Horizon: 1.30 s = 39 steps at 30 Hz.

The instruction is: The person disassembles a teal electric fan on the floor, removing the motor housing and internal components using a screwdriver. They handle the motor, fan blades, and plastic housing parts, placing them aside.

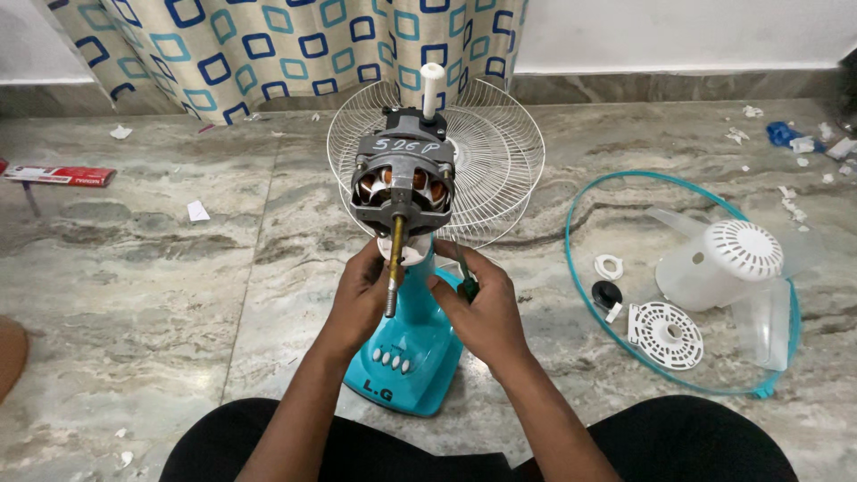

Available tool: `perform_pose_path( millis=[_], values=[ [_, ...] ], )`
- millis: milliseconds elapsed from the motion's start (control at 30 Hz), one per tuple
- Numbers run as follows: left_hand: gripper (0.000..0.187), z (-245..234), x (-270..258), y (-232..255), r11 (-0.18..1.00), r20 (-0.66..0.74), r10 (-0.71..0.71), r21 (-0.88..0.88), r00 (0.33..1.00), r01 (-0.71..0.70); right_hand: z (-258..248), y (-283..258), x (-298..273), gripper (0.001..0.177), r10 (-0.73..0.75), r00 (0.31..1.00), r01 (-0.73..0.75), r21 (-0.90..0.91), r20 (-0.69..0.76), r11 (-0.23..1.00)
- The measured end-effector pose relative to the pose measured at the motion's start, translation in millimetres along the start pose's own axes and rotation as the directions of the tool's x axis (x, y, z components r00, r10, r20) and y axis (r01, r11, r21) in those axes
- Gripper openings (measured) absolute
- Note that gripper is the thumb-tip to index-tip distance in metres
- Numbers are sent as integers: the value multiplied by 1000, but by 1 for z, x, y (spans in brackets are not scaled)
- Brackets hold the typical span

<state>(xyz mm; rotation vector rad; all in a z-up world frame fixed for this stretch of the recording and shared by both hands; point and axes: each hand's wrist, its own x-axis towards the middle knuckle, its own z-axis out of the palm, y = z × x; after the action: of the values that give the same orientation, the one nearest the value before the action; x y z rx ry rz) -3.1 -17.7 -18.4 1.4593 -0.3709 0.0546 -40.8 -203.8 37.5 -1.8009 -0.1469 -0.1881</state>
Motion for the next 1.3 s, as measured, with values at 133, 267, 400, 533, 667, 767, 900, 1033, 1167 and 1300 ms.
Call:
perform_pose_path(
  millis=[133, 267, 400, 533, 667, 767, 900, 1033, 1167, 1300],
  values=[
    [24, 0, -2, 1, 998, 7, -52, 29, 999, 51, -5, -15, -1, 58, 13, 999, -14, -22, -42, 1000],
    [74, -7, -8, 11, 985, 0, -142, 103, 990, 141, -23, -43, -2, 80, -272, 959, 276, 48, -79, 960],
    [120, -22, -17, 6, 776, 10, -167, 618, 986, 125, -33, -66, 11, 90, -318, 948, 317, 97, -7, 944],
    [126, -34, -25, -22, 354, -281, -431, 822, 857, 447, -23, -80, 35, 95, -303, 950, 299, 66, 71, 952],
    [113, -49, -32, -55, 161, -416, -635, 753, 651, 638, -22, -85, 53, 97, -324, 941, 335, -134, 98, 933],
    [98, -58, -35, -70, 121, -462, -686, 689, 562, 714, -25, -84, 55, 108, -363, 919, 360, 45, 155, 932],
    [92, -61, -32, -77, 132, -380, -745, 721, 548, 680, -25, -84, 56, 103, -375, 913, 380, -2, 162, 925],
    [95, -58, -35, -76, 148, -383, -772, 669, 508, 729, -19, -85, 51, 93, -278, 951, 286, -38, 138, 957],
    [97, -58, -32, -71, 165, -401, -768, 629, 499, 760, -16, -89, 45, 85, -365, 929, 370, -128, 65, 920],
    [105, -59, -32, -68, 164, -440, -753, 595, 489, 787, -13, -91, 36, 85, -387, 921, 376, -187, -29, 908]
  ],
)
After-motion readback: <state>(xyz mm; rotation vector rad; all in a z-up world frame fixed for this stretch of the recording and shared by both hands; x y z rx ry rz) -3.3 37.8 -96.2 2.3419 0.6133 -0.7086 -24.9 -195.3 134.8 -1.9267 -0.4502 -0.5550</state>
